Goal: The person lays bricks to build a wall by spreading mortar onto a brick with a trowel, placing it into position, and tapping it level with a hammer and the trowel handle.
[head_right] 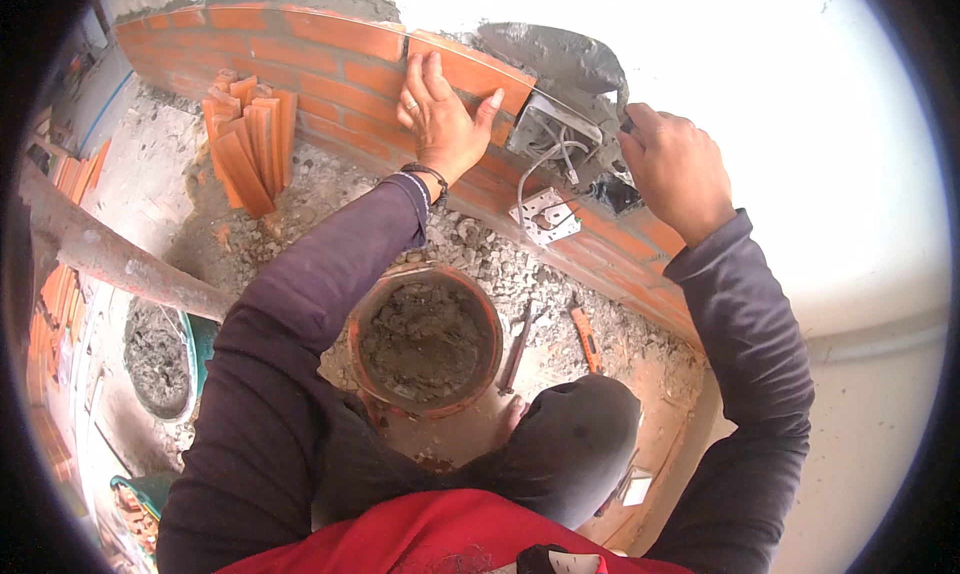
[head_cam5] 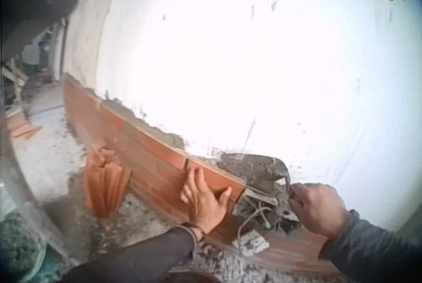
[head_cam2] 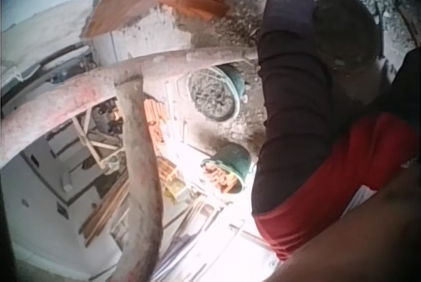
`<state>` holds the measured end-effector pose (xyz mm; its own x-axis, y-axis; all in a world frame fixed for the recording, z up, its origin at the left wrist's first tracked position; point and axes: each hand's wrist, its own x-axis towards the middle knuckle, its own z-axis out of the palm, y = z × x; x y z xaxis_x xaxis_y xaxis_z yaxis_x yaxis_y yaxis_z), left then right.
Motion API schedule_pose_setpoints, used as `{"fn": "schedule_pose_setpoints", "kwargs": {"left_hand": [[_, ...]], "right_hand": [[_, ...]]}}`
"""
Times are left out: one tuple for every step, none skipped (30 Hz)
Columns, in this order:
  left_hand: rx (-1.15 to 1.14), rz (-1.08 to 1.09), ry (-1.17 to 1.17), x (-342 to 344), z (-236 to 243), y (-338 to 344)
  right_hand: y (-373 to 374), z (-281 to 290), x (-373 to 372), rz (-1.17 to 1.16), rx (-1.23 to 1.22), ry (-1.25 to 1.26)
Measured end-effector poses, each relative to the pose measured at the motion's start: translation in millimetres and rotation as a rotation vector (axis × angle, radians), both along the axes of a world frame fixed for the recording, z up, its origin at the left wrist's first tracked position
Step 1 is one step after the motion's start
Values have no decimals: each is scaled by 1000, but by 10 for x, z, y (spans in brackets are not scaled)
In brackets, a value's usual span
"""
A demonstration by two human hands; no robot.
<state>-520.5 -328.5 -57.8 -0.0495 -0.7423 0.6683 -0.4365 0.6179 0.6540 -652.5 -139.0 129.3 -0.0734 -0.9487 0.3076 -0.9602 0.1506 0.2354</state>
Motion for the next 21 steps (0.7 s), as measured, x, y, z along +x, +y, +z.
{"fn": "schedule_pose_setpoints", "kwargs": {"left_hand": [[4,-4,-1,-8,8,11],[9,-7,-2,-10,12,18],[6,-6,-11,5,10,12],[4,-4,-21,26,4,2],[1,-2,-30,40,0,-3],[4,0,-40,41,12,3],[6,3,-51,39,24,10],[9,6,-62,42,34,15],[8,6,-59,44,41,19],[7,6,-56,48,47,22],[7,7,-53,51,53,26],[11,-5,-50,51,50,27],[16,-16,-46,47,51,23],[20,-28,-43,45,49,24],[18,-23,-46,41,50,23],[16,-18,-50,37,50,23],[14,-14,-53,28,53,23],[17,-16,-50,43,53,24],[20,-20,-47,49,57,26],[23,-23,-44,62,58,27],[24,-22,-49,62,57,26]], "right_hand": [[5,-4,24,-14,-3,2],[6,-3,40,-29,-5,5],[-1,5,46,-18,-3,12],[-18,18,46,-8,-1,18],[-34,23,45,2,1,25],[-45,23,47,-10,2,25],[-57,15,48,-23,4,26],[-69,11,53,-35,5,25],[-81,21,71,-28,-2,23],[-95,34,94,-21,-9,21],[-104,45,105,-13,-17,18],[-110,45,97,-16,-6,25],[-112,43,80,-19,6,31],[-107,40,64,-23,17,37],[-96,43,50,-9,-7,22],[-82,47,36,5,-30,7],[-66,57,24,18,-54,-7],[-45,81,48,16,-71,-11],[7,134,95,13,-88,-15],[53,156,126,10,-105,-18],[99,153,122,-9,-82,-12]]}}
